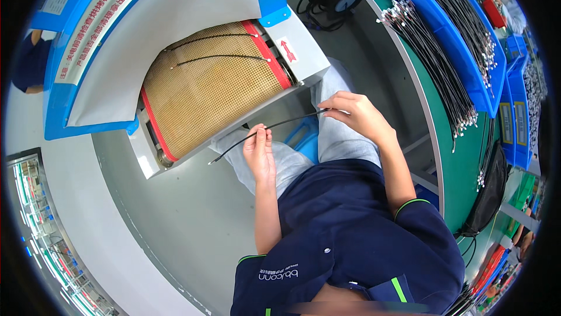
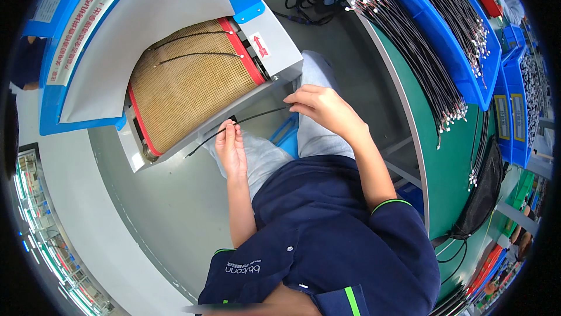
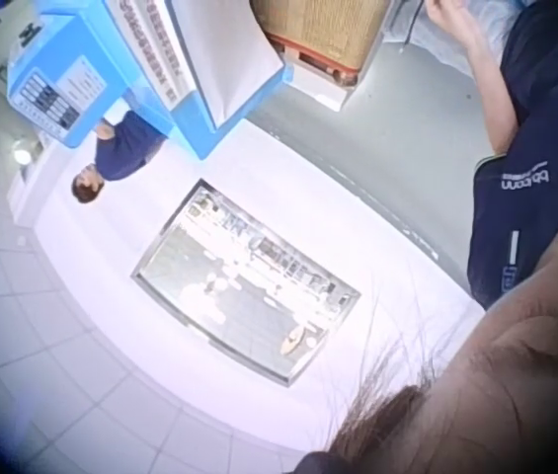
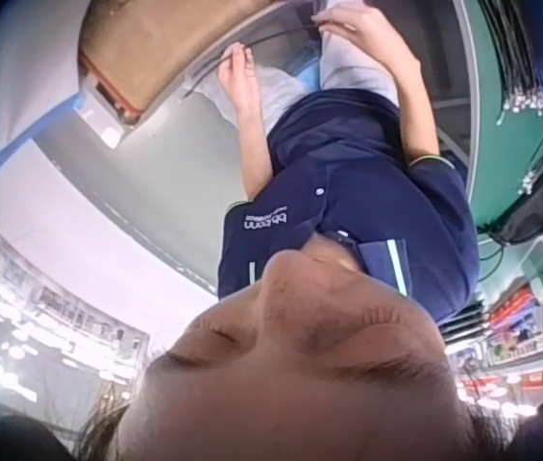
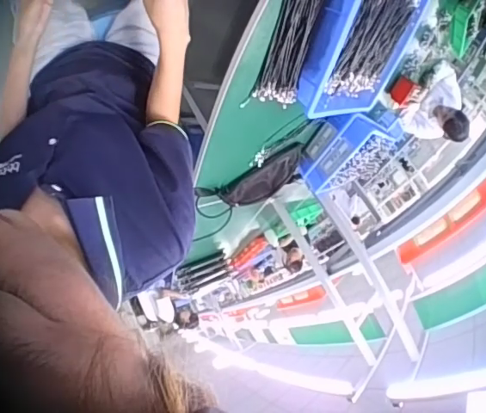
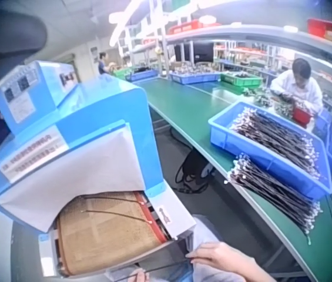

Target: The person picks up a cable from a blue tray, slides a sleeve along its length, and places it onto the mesh belt of a machine.

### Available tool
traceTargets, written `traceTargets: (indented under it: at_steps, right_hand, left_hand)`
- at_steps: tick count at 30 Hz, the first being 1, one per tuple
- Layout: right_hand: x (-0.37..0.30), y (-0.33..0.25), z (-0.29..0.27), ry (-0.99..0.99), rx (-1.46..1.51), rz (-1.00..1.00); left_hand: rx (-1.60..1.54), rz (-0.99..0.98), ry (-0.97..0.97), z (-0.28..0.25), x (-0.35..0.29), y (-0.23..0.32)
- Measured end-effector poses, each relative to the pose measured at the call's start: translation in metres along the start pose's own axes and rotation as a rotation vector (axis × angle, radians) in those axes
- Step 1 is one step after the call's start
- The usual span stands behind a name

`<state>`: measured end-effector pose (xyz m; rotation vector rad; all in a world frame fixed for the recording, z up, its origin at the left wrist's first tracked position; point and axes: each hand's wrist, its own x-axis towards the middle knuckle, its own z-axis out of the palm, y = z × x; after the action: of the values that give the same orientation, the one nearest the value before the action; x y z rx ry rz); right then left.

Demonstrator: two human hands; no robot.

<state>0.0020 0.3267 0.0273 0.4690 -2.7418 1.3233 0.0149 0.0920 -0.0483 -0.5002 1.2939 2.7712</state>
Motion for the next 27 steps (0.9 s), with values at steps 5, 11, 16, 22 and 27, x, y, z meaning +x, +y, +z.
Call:
traceTargets:
  at_steps: [5,11,16,22,27]
  right_hand:
    - [0.0,0.0,0.0,0.06,0.039,-0.08]
    - [-0.003,0.001,0.002,0.06,0.016,-0.136]
    - [-0.003,0.002,0.004,0.104,-0.037,-0.207]
    - [-0.004,0.004,0.004,0.115,-0.014,-0.221]
    - [-0.005,0.005,0.005,0.106,-0.003,-0.214]
  left_hand:
    - [0.003,-0.003,0.003,0.0,-0.001,0.002]
    - [-0.011,0.01,0.018,0.0,-0.002,0.005]
    - [0.0,0.015,0.003,-0.001,-0.004,0.008]
    - [0.005,0.019,-0.029,-0.001,-0.006,0.009]
    - [0.01,0.005,-0.034,-0.001,-0.007,0.011]
